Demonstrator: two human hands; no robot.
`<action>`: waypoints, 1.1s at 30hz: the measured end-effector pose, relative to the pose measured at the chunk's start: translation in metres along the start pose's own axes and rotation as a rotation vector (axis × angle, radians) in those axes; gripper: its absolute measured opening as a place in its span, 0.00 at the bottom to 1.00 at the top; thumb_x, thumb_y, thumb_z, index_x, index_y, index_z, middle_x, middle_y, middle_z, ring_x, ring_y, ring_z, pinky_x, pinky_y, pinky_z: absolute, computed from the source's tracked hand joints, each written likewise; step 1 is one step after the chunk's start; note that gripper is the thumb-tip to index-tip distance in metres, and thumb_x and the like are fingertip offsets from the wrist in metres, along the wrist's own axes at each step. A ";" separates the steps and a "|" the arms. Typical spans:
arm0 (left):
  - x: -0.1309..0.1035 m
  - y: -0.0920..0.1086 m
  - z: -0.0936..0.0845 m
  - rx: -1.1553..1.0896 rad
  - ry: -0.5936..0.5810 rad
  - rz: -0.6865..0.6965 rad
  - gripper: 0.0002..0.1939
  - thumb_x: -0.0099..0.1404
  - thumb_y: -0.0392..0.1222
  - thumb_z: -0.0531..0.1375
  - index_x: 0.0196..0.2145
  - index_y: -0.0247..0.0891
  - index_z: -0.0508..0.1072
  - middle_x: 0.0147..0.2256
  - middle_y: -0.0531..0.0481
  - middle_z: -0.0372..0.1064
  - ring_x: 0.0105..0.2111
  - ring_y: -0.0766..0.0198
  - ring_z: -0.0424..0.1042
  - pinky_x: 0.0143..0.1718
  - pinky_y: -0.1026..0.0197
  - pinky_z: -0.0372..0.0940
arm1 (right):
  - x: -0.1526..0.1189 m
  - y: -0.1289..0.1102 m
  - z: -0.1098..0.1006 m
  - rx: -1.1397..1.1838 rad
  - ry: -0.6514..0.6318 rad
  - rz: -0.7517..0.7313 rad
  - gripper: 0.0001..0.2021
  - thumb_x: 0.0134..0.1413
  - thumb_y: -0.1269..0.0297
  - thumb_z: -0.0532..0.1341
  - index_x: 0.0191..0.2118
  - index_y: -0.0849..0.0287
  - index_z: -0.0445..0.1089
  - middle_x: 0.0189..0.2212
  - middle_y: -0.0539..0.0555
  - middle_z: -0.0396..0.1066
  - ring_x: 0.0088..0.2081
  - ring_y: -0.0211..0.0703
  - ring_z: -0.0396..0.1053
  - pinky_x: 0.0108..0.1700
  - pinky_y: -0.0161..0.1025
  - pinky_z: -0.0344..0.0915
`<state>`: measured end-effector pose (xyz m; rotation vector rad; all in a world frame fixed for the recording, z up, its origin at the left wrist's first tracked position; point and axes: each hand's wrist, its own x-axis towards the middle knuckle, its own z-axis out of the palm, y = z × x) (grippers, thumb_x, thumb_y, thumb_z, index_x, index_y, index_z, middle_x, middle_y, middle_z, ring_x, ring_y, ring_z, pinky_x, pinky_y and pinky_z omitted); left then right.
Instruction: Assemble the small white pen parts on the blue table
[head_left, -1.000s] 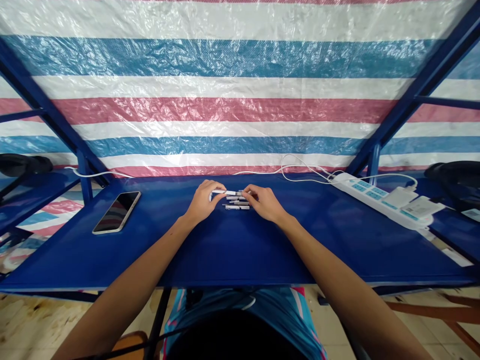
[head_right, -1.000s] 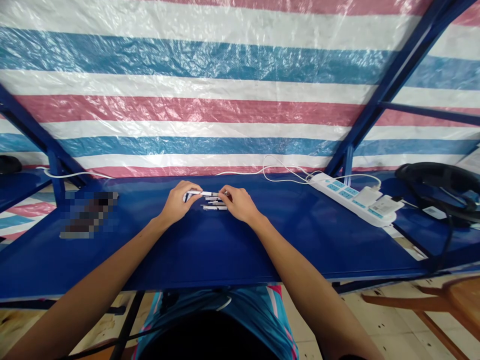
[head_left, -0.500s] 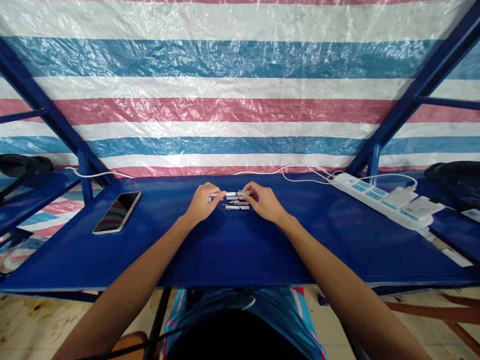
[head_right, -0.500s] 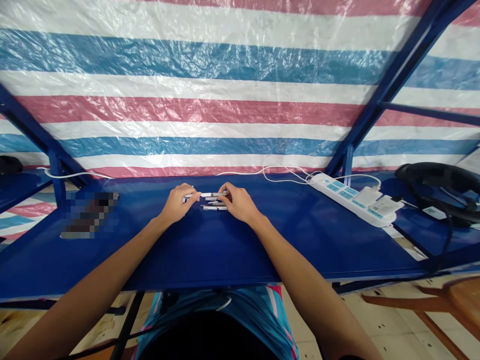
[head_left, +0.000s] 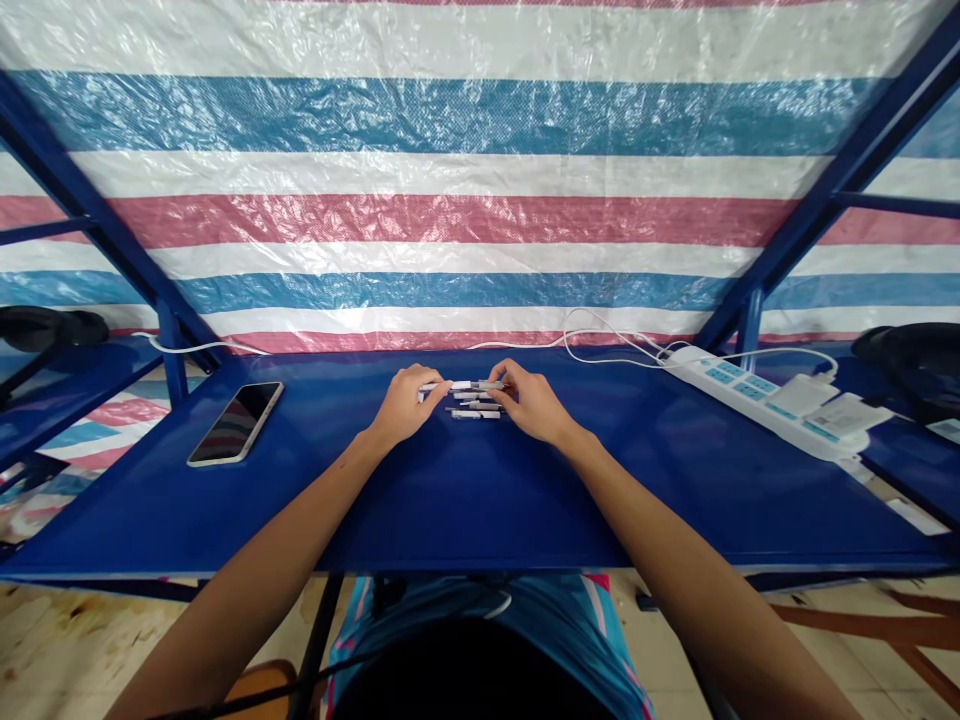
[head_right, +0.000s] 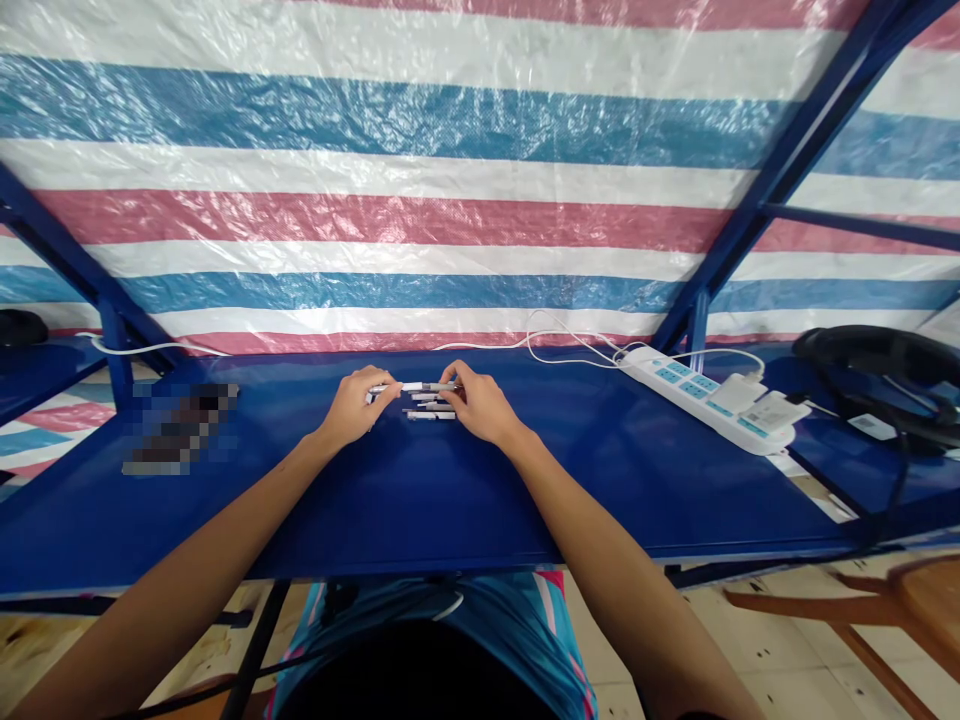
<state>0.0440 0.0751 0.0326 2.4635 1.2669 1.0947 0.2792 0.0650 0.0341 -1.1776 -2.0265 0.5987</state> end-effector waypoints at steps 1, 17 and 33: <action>0.000 -0.001 0.000 0.000 0.004 -0.001 0.19 0.73 0.53 0.54 0.29 0.41 0.74 0.29 0.48 0.76 0.32 0.56 0.71 0.40 0.55 0.64 | 0.000 0.000 -0.001 -0.006 0.001 0.004 0.04 0.58 0.65 0.59 0.40 0.54 0.65 0.27 0.49 0.72 0.29 0.44 0.70 0.36 0.38 0.62; -0.001 -0.001 0.003 -0.055 -0.059 0.009 0.08 0.68 0.47 0.62 0.35 0.42 0.78 0.36 0.47 0.80 0.38 0.54 0.75 0.46 0.53 0.68 | -0.003 0.001 -0.030 -0.097 -0.187 0.005 0.05 0.59 0.63 0.61 0.33 0.56 0.70 0.23 0.49 0.72 0.25 0.41 0.67 0.32 0.36 0.57; -0.003 0.005 -0.002 -0.076 -0.259 0.073 0.08 0.68 0.46 0.62 0.37 0.41 0.79 0.37 0.45 0.79 0.38 0.53 0.75 0.44 0.52 0.67 | -0.008 -0.002 -0.046 0.103 -0.579 0.107 0.20 0.55 0.66 0.57 0.51 0.57 0.78 0.18 0.47 0.67 0.21 0.38 0.63 0.26 0.34 0.58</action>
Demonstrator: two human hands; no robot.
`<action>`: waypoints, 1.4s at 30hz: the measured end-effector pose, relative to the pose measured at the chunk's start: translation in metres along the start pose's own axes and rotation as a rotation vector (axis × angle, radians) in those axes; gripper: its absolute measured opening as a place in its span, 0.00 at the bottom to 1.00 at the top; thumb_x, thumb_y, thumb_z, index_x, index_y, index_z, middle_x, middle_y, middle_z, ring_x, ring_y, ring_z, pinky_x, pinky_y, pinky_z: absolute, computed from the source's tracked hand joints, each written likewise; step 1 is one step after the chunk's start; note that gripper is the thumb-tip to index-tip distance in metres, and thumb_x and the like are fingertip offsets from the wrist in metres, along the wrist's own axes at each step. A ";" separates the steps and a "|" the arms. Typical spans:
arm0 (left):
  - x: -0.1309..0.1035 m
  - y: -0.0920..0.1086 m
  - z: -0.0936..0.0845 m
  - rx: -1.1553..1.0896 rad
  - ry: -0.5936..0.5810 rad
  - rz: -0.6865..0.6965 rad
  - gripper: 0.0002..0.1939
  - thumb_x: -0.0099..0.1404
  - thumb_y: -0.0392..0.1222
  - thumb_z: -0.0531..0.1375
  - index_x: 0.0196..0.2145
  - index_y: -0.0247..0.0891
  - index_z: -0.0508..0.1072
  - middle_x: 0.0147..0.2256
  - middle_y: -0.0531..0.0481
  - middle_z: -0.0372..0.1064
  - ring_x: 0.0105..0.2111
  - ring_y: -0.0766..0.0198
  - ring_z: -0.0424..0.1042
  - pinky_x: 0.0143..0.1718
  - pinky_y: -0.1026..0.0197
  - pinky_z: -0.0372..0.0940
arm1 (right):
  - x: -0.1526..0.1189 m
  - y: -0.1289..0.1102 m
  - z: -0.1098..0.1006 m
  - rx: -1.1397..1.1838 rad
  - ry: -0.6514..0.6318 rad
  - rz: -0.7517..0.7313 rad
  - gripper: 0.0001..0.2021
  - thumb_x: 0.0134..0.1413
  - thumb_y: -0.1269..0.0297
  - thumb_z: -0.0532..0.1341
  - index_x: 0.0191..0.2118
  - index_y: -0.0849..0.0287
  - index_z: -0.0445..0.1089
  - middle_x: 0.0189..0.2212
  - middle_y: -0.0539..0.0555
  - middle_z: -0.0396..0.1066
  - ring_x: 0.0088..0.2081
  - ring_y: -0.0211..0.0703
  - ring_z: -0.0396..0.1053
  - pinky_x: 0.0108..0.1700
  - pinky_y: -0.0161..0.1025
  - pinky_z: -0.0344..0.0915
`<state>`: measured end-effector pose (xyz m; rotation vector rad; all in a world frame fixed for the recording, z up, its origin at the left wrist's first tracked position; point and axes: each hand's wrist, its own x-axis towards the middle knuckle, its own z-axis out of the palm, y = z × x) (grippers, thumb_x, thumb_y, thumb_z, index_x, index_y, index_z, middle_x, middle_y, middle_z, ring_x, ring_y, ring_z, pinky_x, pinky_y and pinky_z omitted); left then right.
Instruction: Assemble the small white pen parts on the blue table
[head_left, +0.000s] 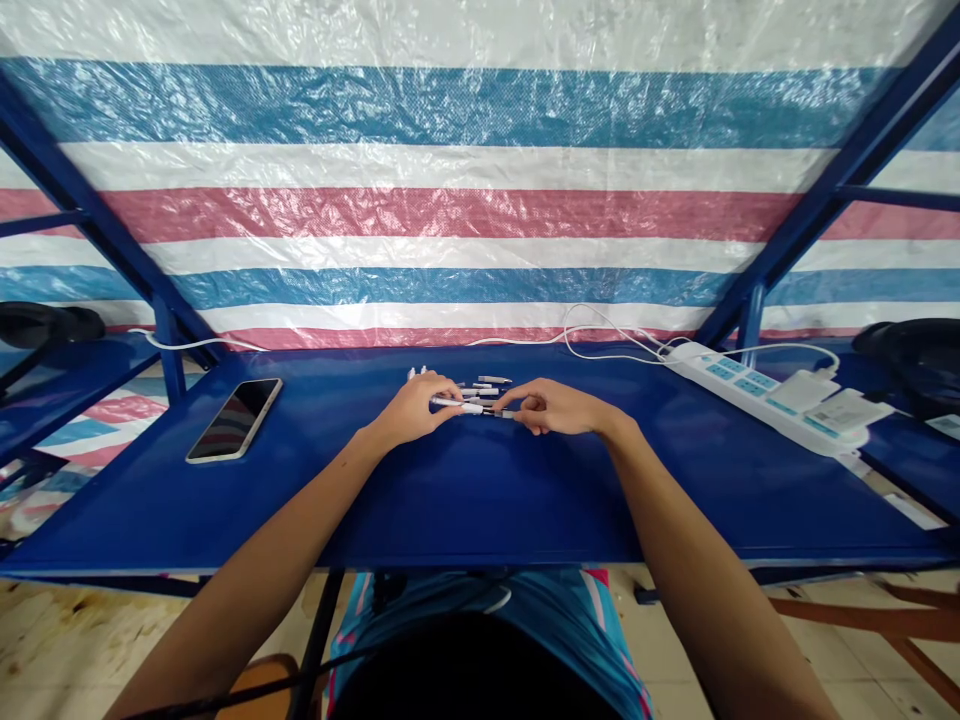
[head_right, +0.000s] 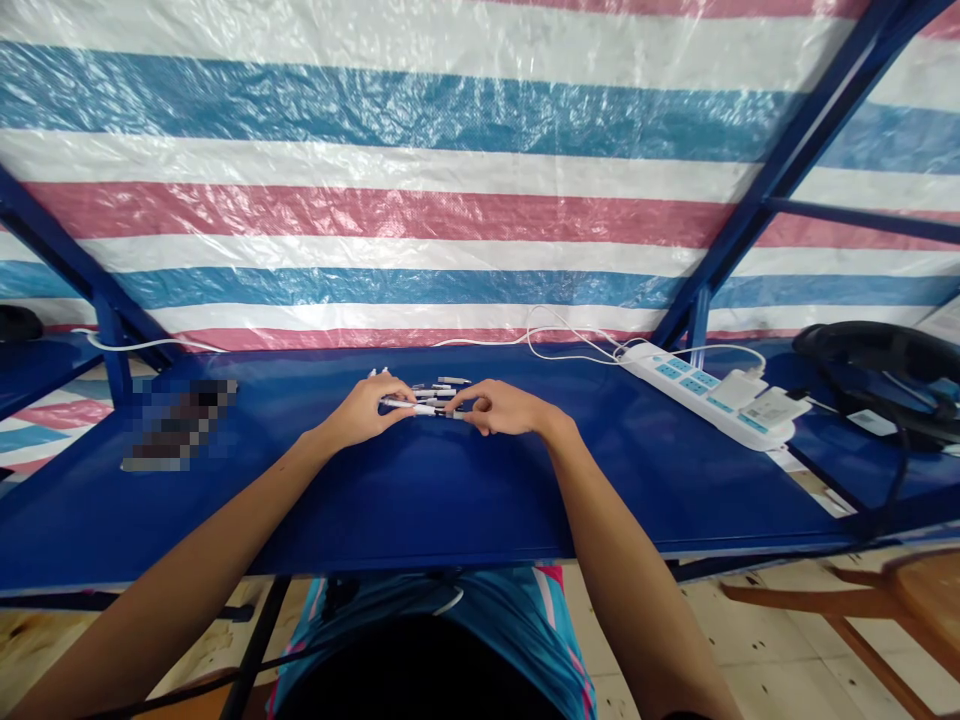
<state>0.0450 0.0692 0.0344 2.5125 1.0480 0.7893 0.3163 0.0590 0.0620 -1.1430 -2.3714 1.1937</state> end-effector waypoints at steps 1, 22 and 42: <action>0.000 0.000 0.000 -0.005 -0.003 0.000 0.07 0.68 0.45 0.62 0.37 0.41 0.79 0.37 0.45 0.79 0.39 0.53 0.75 0.45 0.52 0.67 | 0.000 -0.001 0.000 -0.002 0.008 -0.004 0.20 0.54 0.66 0.57 0.50 0.57 0.79 0.17 0.47 0.66 0.21 0.38 0.63 0.26 0.34 0.58; 0.002 -0.002 0.000 -0.014 -0.031 -0.039 0.08 0.68 0.45 0.62 0.38 0.40 0.79 0.38 0.46 0.79 0.39 0.54 0.75 0.46 0.54 0.66 | 0.006 0.003 0.001 -0.171 0.253 -0.026 0.13 0.54 0.56 0.57 0.31 0.59 0.73 0.20 0.48 0.64 0.24 0.38 0.59 0.31 0.37 0.54; 0.002 -0.002 -0.003 0.080 -0.169 -0.003 0.06 0.69 0.44 0.64 0.38 0.40 0.79 0.37 0.46 0.77 0.39 0.54 0.73 0.44 0.54 0.63 | -0.003 -0.003 -0.006 -0.132 0.085 0.100 0.10 0.45 0.57 0.57 0.25 0.58 0.70 0.21 0.49 0.65 0.25 0.38 0.60 0.31 0.37 0.56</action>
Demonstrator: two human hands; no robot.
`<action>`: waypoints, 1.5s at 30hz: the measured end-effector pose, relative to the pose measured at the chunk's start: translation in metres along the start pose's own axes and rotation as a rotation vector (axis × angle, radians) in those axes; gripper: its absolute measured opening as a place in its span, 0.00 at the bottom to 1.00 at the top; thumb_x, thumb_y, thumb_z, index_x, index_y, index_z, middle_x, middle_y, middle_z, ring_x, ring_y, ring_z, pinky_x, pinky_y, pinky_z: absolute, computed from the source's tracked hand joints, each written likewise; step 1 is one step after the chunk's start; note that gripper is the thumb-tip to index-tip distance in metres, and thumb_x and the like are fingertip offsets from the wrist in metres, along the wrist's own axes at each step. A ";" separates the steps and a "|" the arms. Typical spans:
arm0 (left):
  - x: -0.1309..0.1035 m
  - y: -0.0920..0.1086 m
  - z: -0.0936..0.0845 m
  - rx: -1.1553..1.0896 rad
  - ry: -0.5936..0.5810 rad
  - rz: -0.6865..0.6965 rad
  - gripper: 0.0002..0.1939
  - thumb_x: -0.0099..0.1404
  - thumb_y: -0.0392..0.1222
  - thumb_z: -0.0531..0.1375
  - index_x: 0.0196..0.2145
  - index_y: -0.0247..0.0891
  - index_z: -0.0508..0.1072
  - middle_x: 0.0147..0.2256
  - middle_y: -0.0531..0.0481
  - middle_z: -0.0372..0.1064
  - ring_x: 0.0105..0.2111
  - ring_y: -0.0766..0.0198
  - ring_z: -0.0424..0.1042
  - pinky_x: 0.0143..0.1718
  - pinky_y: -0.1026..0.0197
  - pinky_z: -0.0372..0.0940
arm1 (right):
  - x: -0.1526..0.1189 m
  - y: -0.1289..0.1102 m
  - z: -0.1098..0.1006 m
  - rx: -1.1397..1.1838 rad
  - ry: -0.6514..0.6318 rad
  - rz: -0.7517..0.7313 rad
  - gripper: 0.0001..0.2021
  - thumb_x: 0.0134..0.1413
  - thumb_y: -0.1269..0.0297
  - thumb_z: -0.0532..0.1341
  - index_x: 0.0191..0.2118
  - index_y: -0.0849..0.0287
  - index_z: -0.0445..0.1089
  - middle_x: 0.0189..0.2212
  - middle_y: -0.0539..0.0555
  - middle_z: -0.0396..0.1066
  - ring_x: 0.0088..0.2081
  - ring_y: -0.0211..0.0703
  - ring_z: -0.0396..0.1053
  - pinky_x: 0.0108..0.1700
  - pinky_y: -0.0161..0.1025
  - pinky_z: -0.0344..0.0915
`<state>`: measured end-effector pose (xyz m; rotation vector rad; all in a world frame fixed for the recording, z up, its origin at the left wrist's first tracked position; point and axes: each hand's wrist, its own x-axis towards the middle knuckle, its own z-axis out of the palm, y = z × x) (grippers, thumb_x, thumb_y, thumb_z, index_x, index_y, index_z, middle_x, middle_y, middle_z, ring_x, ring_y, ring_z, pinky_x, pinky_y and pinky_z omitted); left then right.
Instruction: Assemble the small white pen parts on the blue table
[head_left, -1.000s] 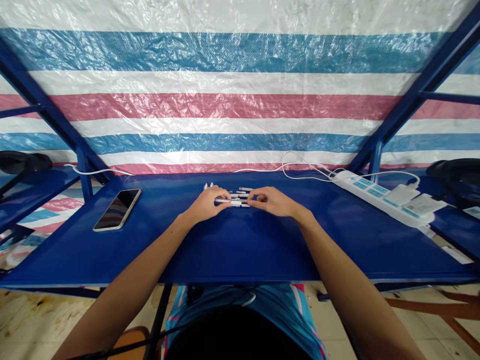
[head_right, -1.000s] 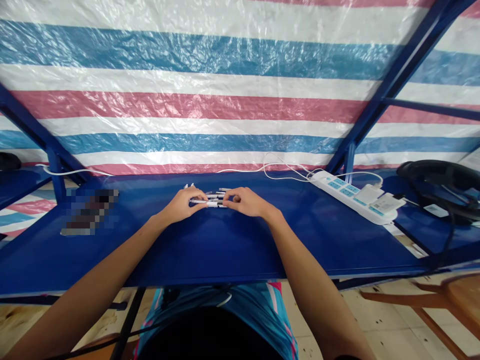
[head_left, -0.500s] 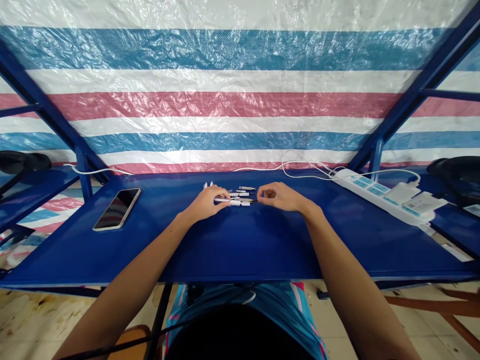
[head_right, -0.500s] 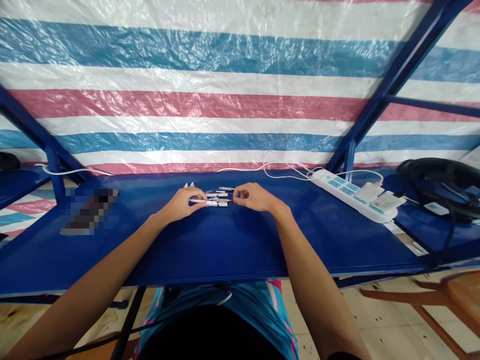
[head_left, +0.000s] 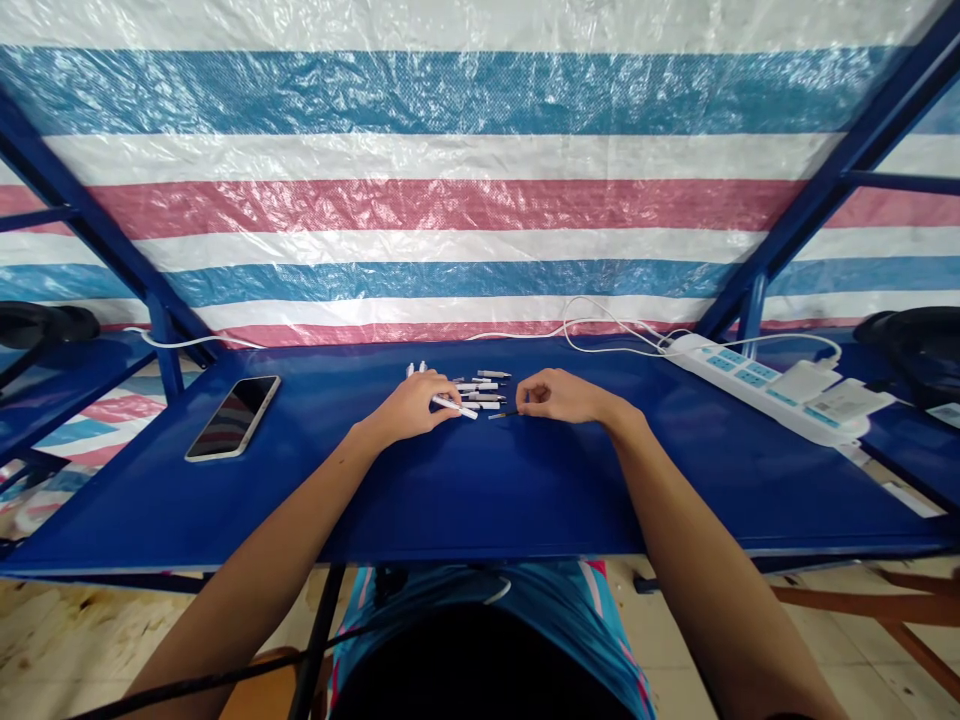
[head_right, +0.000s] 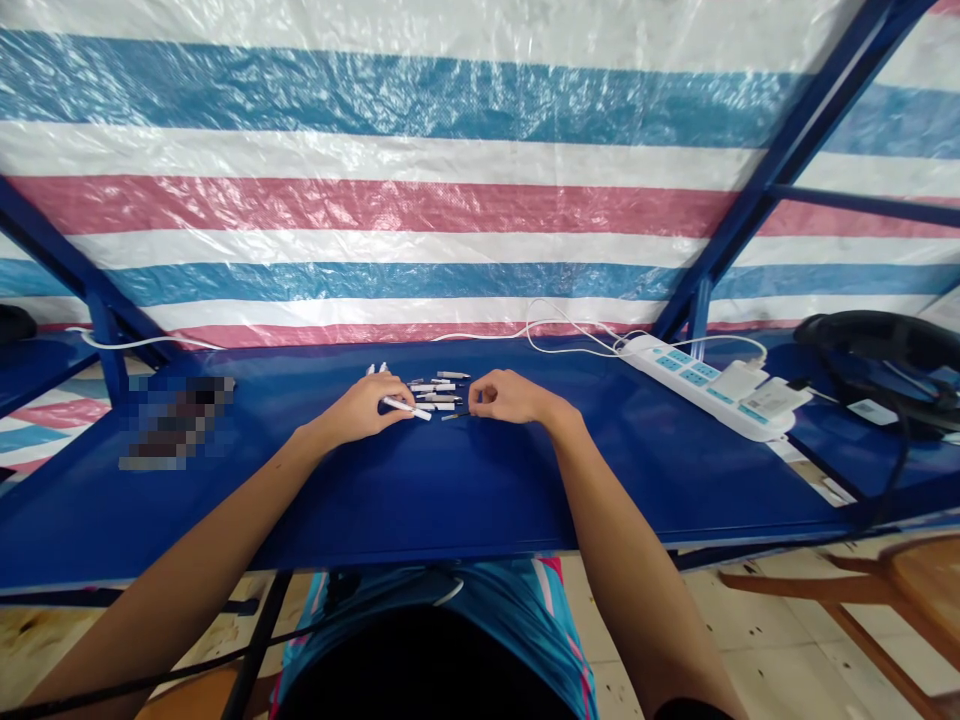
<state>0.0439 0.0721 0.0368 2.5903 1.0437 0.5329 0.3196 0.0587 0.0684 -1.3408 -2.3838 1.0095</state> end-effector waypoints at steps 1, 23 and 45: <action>0.000 0.000 0.000 0.003 0.003 0.002 0.06 0.69 0.44 0.64 0.39 0.40 0.79 0.37 0.46 0.76 0.39 0.54 0.73 0.44 0.55 0.63 | 0.000 0.000 0.000 0.000 -0.003 0.004 0.10 0.45 0.57 0.57 0.25 0.58 0.70 0.21 0.49 0.65 0.25 0.38 0.60 0.31 0.37 0.56; -0.003 -0.001 -0.009 -0.061 0.095 0.006 0.13 0.71 0.49 0.58 0.35 0.39 0.77 0.34 0.47 0.77 0.36 0.57 0.73 0.47 0.54 0.63 | -0.001 0.000 -0.001 -0.017 0.022 0.032 0.11 0.46 0.57 0.58 0.25 0.58 0.72 0.21 0.50 0.67 0.26 0.40 0.62 0.31 0.37 0.57; -0.001 0.012 0.006 -0.167 -0.054 0.094 0.14 0.67 0.51 0.62 0.33 0.37 0.79 0.32 0.46 0.73 0.32 0.59 0.71 0.37 0.59 0.64 | -0.001 -0.002 -0.001 -0.050 0.077 0.043 0.11 0.47 0.58 0.57 0.25 0.58 0.72 0.21 0.50 0.67 0.26 0.40 0.63 0.33 0.38 0.58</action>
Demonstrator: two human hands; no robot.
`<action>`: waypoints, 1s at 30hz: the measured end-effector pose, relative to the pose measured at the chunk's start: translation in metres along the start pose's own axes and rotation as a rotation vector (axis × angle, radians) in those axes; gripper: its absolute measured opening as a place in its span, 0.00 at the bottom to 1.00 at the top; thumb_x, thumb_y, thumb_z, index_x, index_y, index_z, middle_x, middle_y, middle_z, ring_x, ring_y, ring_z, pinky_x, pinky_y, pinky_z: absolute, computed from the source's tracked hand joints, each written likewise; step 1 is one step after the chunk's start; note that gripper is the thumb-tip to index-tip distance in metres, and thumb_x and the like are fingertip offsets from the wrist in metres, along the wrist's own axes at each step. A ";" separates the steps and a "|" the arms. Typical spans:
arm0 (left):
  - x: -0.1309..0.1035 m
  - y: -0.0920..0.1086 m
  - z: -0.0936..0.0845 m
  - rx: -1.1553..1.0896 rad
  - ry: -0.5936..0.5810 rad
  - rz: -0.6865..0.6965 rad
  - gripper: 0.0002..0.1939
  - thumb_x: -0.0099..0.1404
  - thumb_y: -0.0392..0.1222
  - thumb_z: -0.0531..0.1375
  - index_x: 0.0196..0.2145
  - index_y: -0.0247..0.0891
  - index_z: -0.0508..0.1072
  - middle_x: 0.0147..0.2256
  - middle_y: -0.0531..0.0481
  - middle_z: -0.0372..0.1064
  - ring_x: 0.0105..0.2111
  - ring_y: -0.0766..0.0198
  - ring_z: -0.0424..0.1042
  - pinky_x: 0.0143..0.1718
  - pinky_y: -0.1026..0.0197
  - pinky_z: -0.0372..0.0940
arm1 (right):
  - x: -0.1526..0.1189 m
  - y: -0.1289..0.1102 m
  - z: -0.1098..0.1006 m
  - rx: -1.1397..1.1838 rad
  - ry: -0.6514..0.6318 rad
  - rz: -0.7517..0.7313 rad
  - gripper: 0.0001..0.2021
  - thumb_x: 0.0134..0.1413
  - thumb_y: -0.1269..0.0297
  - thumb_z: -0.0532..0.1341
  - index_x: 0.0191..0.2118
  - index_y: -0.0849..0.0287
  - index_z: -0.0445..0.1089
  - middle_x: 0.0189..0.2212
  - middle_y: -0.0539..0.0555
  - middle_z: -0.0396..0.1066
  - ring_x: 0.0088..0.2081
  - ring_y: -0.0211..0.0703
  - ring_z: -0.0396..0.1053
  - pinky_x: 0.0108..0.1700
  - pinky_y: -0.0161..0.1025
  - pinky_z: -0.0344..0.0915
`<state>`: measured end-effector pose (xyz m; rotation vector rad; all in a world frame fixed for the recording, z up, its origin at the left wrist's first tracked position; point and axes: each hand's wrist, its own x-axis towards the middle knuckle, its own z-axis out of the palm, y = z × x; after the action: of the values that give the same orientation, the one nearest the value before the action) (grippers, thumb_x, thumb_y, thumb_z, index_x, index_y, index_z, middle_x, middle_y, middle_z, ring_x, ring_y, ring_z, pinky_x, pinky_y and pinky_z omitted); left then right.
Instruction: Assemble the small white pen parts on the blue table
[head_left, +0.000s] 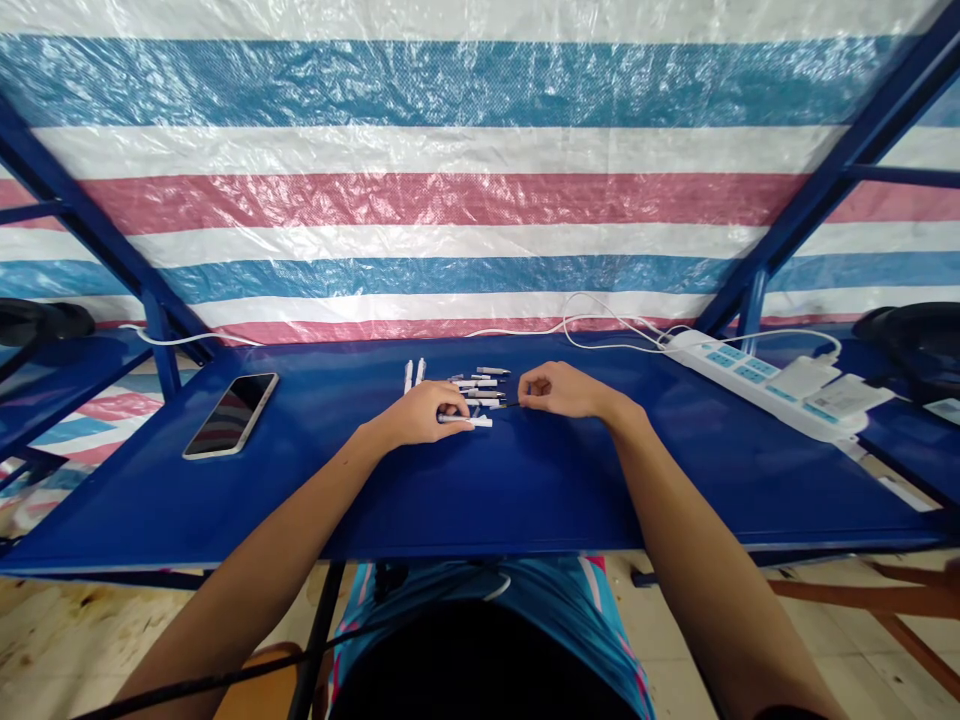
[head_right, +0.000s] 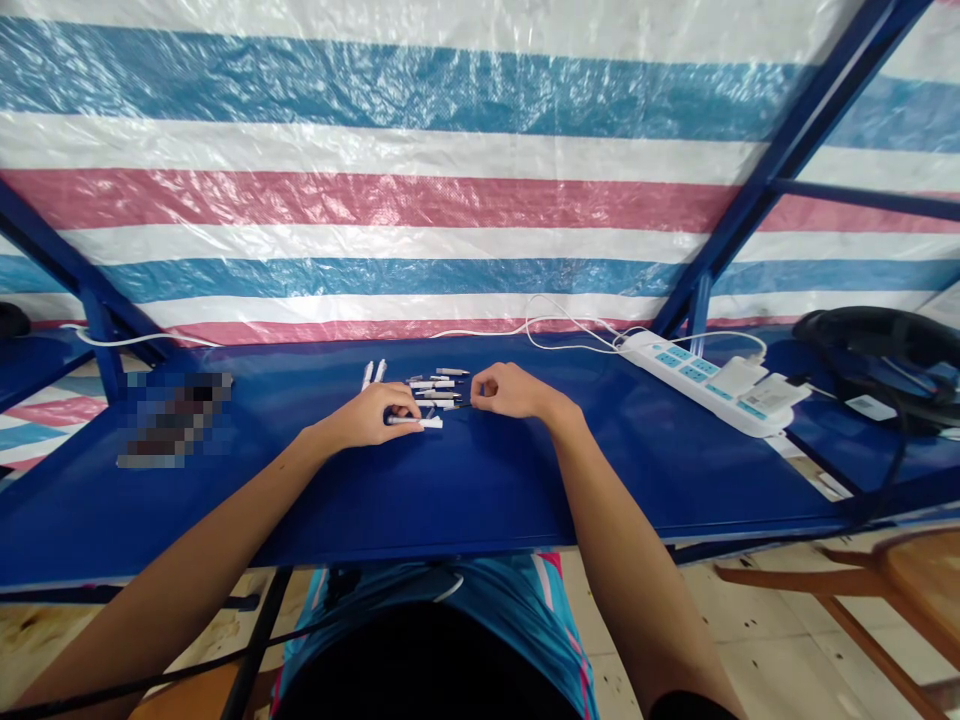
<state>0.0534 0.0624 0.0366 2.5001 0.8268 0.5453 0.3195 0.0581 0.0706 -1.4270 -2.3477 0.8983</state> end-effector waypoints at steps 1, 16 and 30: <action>0.001 0.001 0.001 0.003 -0.017 0.008 0.14 0.67 0.51 0.62 0.33 0.37 0.79 0.30 0.46 0.73 0.31 0.60 0.70 0.36 0.59 0.64 | 0.000 0.000 0.000 0.000 0.004 0.000 0.11 0.47 0.58 0.57 0.25 0.59 0.72 0.21 0.50 0.68 0.26 0.39 0.63 0.33 0.38 0.58; 0.004 0.013 0.008 0.063 -0.103 0.065 0.10 0.67 0.47 0.62 0.35 0.40 0.79 0.23 0.54 0.64 0.27 0.62 0.67 0.40 0.60 0.62 | 0.001 0.002 0.001 -0.022 0.039 -0.014 0.11 0.47 0.59 0.57 0.26 0.59 0.74 0.23 0.51 0.71 0.27 0.41 0.66 0.34 0.37 0.60; 0.002 0.012 0.009 -0.042 -0.043 0.052 0.13 0.71 0.44 0.57 0.35 0.38 0.80 0.27 0.48 0.75 0.26 0.62 0.70 0.36 0.60 0.64 | 0.003 0.004 0.001 -0.028 0.048 -0.007 0.11 0.49 0.60 0.57 0.26 0.59 0.73 0.22 0.51 0.71 0.26 0.40 0.64 0.32 0.37 0.59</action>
<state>0.0650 0.0524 0.0362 2.4920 0.7286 0.5186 0.3201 0.0610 0.0670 -1.4336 -2.3379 0.8236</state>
